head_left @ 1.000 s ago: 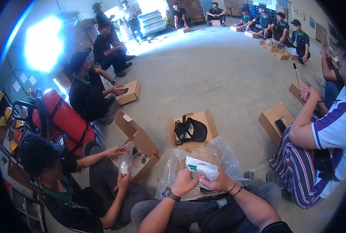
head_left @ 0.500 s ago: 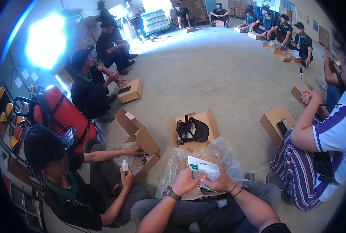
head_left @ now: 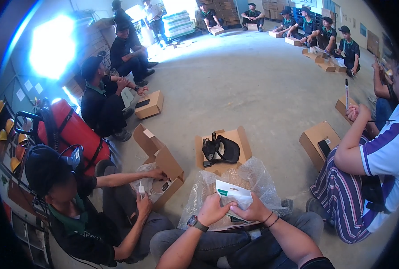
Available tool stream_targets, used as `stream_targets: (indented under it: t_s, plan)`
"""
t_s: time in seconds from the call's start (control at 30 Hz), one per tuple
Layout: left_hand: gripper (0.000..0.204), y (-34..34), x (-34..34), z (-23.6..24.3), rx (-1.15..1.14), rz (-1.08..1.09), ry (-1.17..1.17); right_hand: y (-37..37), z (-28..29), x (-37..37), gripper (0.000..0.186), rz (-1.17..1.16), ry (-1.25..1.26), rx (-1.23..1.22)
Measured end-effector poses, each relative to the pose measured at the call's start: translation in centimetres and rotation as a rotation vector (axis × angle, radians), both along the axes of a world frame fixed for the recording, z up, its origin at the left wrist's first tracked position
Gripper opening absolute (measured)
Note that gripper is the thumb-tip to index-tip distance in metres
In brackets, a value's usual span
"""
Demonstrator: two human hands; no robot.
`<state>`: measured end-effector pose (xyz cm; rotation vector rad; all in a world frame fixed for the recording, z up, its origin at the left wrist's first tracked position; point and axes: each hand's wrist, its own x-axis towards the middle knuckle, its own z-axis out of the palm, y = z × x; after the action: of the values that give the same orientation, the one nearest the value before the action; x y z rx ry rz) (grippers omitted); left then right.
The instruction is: The recorder is unboxing and inspecting a white USB cable and other small electronic components as part of a group training session.
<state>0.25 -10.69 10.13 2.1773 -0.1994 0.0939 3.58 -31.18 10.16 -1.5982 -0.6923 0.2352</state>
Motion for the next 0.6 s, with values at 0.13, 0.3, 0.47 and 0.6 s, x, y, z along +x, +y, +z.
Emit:
stream_targets:
  t_s: [0.13, 0.3, 0.47, 0.6]
  plan:
    - [0.046, -0.2, -0.1, 0.5, -0.014, 0.004, -0.005, -0.1, -0.2, 0.0, 0.032, 0.010, 0.022, -0.004]
    - [0.047, 0.0, 0.0, 0.0, -0.006, -0.012, -0.020, 0.0, -0.2, 0.1, 0.029, 0.012, -0.011, -0.011]
    - [0.047, 0.0, 0.0, -0.2, -0.011, -0.008, -0.014, -0.1, -0.6, 0.2, 0.029, 0.000, -0.045, -0.012]
    - [0.048, -0.1, -0.1, 0.4, 0.031, -0.001, 0.016, 0.0, 0.3, 0.0, 0.030, -0.011, -0.029, 0.003]
